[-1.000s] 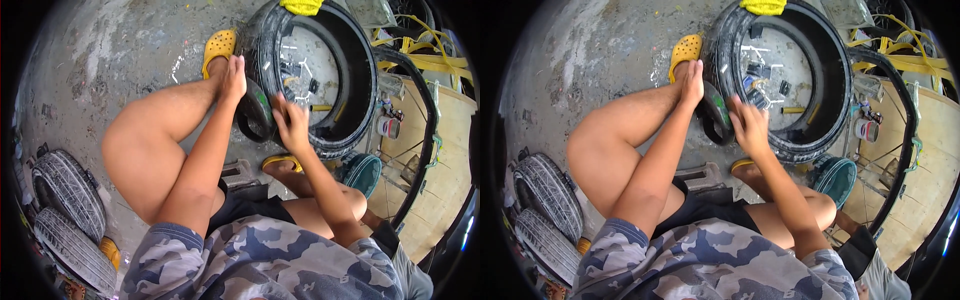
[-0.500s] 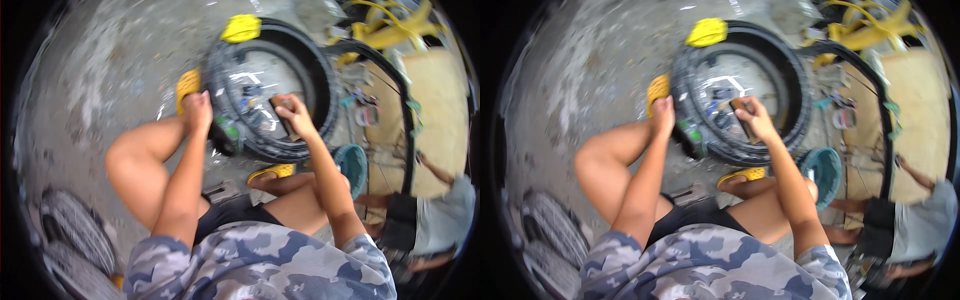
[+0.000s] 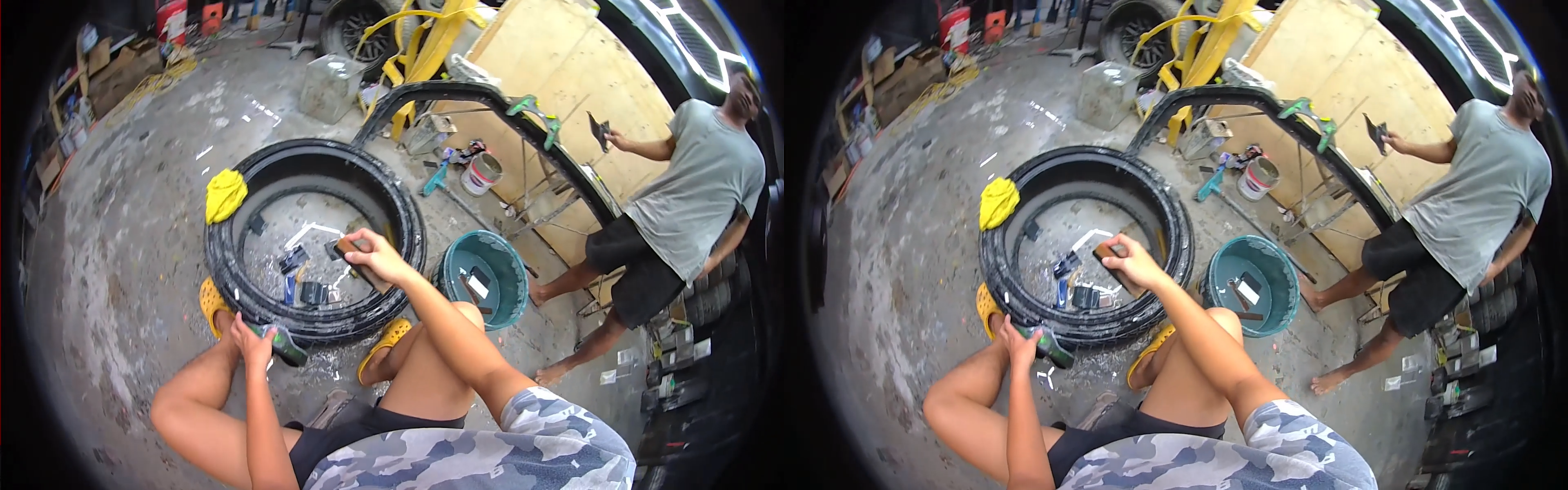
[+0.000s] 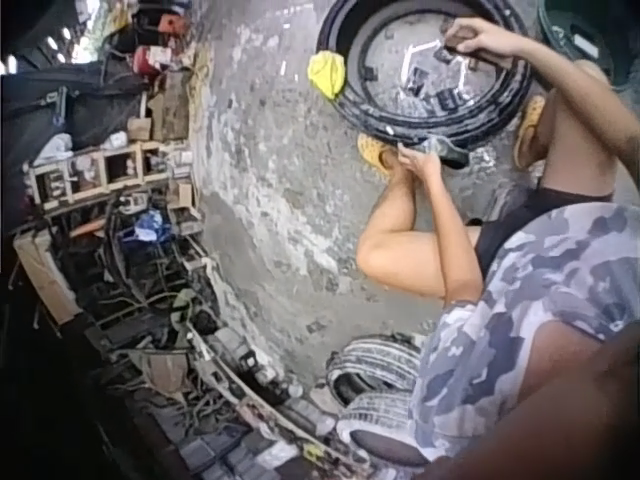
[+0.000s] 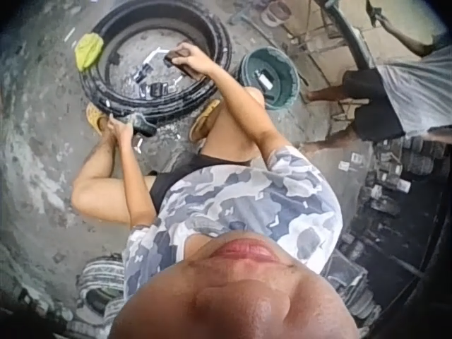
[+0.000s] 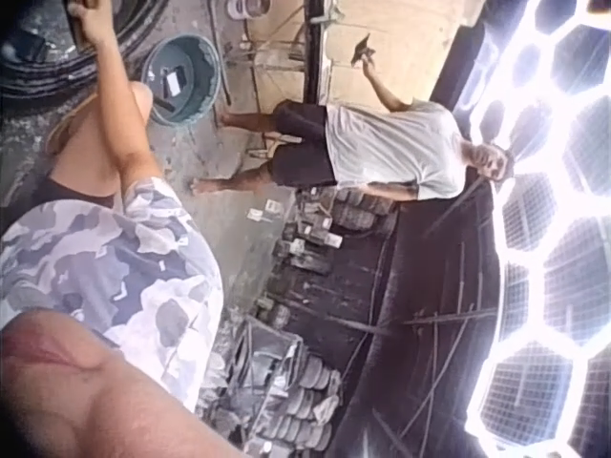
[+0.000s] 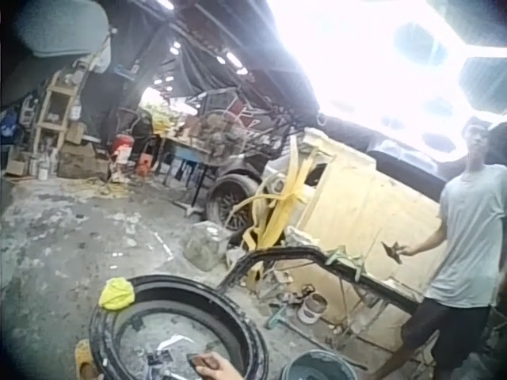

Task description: The recorder uses a metal scraper and a sanding pad to prepare a green motorcycle fairing piece while seated in a workshop.

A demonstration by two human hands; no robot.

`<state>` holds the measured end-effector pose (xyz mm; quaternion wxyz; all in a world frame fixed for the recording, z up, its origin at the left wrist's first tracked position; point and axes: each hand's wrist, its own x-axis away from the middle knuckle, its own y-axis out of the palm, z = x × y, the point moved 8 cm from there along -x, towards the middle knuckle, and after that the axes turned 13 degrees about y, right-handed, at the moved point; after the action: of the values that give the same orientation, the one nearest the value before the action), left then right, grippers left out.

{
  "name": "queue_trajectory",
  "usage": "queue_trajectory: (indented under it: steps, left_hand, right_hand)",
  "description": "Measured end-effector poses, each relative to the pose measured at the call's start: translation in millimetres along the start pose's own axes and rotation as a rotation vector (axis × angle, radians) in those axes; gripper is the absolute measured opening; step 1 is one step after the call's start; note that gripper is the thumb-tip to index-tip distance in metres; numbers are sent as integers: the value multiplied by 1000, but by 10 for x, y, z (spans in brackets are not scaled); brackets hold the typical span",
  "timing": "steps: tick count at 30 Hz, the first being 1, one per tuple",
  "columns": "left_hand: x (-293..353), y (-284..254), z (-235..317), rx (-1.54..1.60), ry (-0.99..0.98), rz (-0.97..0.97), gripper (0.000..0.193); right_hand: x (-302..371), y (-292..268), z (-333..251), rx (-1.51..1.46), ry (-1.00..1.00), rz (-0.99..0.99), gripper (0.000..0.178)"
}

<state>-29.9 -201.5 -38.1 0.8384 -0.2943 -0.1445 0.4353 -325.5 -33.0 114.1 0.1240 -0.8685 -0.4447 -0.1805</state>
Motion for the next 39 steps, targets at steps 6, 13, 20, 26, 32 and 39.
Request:
queue_trajectory:
  steps: [6, 13, 20, 26, 32, 39]
  left_hand:
    - [-40, -90, -99, 57, 93, 12, 74]
    - [-17, -307, 267, 88, 267, 208, 45]
    - [80, -311, 993, 244, 368, 149, 30]
    - [140, 31, 1141, 669, 251, -48, 37]
    - [220, 322, 1056, 914, 38, -157, 35]
    - [292, 342, 1044, 1106, -137, -128, 35]
  right_hand:
    - [22, 14, -3, 9, -30, 41, 36]
    - [97, 145, 2, 186, -11, 47, 39]
    - [19, 478, 269, 212, 60, -150, 37]
    - [92, 936, 387, 350, 36, -316, 40]
    - [158, 1112, 514, 315, 18, -370, 43]
    - [153, 1178, 520, 337, 63, -340, 39]
